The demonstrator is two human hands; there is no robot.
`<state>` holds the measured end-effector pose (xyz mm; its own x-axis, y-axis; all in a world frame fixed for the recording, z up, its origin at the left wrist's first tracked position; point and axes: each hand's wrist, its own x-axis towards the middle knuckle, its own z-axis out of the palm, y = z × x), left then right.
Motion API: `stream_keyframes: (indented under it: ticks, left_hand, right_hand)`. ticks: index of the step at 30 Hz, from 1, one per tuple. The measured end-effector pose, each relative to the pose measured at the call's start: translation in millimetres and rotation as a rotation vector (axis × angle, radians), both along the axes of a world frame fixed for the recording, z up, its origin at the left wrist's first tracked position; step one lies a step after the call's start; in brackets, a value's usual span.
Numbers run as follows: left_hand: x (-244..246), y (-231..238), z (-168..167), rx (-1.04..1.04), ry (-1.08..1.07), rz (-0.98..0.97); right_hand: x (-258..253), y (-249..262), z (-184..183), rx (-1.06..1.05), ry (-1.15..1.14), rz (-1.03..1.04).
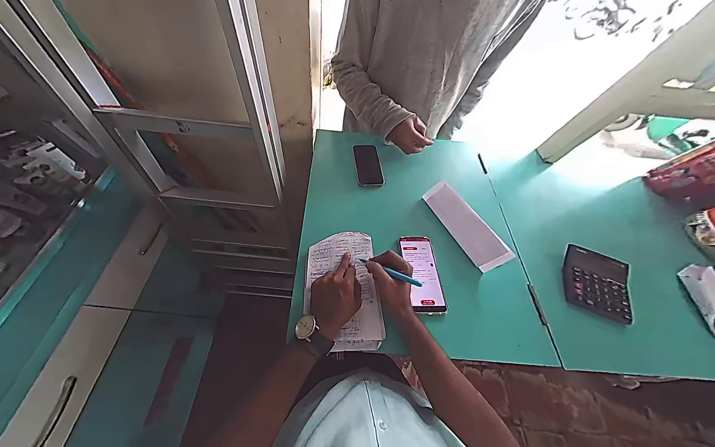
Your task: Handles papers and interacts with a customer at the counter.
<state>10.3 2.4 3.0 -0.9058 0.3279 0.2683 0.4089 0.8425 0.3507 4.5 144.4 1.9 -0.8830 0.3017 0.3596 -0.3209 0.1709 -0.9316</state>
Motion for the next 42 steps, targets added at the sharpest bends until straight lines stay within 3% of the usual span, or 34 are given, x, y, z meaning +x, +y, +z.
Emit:
stream_keyframes:
  ticks: [7, 11, 15, 21, 27, 30, 33, 42]
  left_hand:
    - [2, 1, 4, -0.035, -0.036, -0.016]
    - [1, 1, 0, -0.057, 0.010, -0.024]
    - [1, 0, -2, -0.053, 0.036, -0.034]
    - [0, 1, -3, -0.021, 0.057, -0.027]
    - [1, -5, 6, 0.228, -0.035, 0.075]
    - [-5, -17, 10, 0.441, -0.179, 0.111]
    - [-12, -22, 1, 0.653, -0.172, 0.083]
    - [-13, -23, -3, 0.737, -0.136, 0.078]
  right_hand:
    - [8, -6, 5, 0.027, 0.132, -0.121]
    - [30, -2, 36, -0.001, 0.159, -0.113]
    - [56, 27, 61, 0.061, 0.142, -0.089]
    - [79, 87, 48, 0.136, 0.109, -0.291]
    - [87, 118, 12, 0.172, 0.040, -0.452]
    - [83, 123, 10, 0.119, 0.026, -0.450]
    - [81, 125, 8, 0.119, -0.003, -0.443]
    - [79, 126, 8, 0.137, -0.041, -0.448]
